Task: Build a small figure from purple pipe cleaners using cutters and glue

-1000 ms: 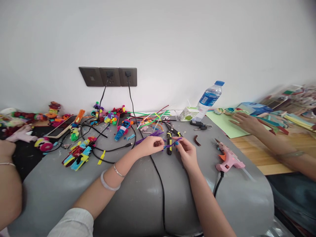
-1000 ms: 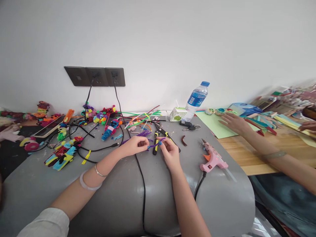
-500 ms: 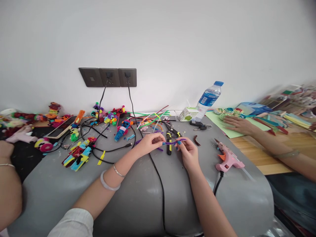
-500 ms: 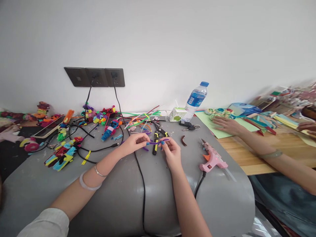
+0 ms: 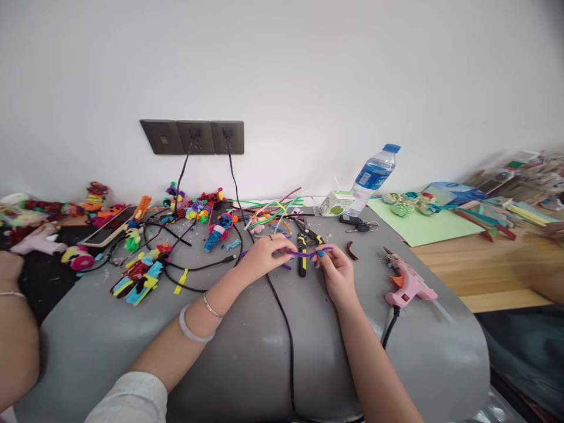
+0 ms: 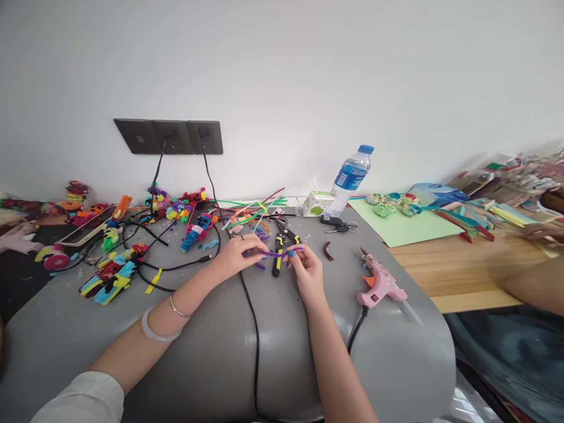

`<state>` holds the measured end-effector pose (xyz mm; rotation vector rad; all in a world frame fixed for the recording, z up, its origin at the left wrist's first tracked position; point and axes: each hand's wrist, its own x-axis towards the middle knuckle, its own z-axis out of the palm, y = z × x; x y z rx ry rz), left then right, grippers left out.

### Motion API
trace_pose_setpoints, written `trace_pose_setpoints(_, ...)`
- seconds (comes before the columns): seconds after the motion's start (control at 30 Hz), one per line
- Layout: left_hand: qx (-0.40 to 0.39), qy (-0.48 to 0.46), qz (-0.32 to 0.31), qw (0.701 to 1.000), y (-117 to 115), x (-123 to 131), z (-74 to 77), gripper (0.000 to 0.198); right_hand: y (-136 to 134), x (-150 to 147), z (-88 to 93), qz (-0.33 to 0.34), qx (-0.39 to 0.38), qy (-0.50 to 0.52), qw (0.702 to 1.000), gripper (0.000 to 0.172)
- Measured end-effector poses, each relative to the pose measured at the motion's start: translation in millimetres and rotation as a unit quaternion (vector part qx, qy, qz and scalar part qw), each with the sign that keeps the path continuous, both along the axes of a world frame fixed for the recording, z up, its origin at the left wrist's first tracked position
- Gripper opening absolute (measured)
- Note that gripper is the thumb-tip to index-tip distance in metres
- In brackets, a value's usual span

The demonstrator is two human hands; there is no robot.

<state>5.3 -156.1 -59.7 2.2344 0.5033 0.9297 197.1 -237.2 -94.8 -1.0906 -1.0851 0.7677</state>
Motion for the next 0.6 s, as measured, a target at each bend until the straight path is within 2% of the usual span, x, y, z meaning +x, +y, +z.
trace_pose_setpoints(0.23,0.047,-0.021,-0.005,0.999,1.3,-0.7,2.2,0.009,-0.8,-0.4,2.2,0.016,-0.008,0.003,1.000,0.017)
trace_pose_setpoints(0.6,0.073,-0.003,-0.036,0.997,-0.8,-1.4,4.4,0.010,0.2,-1.4,3.7,0.008,-0.009,0.012,1.000,0.019)
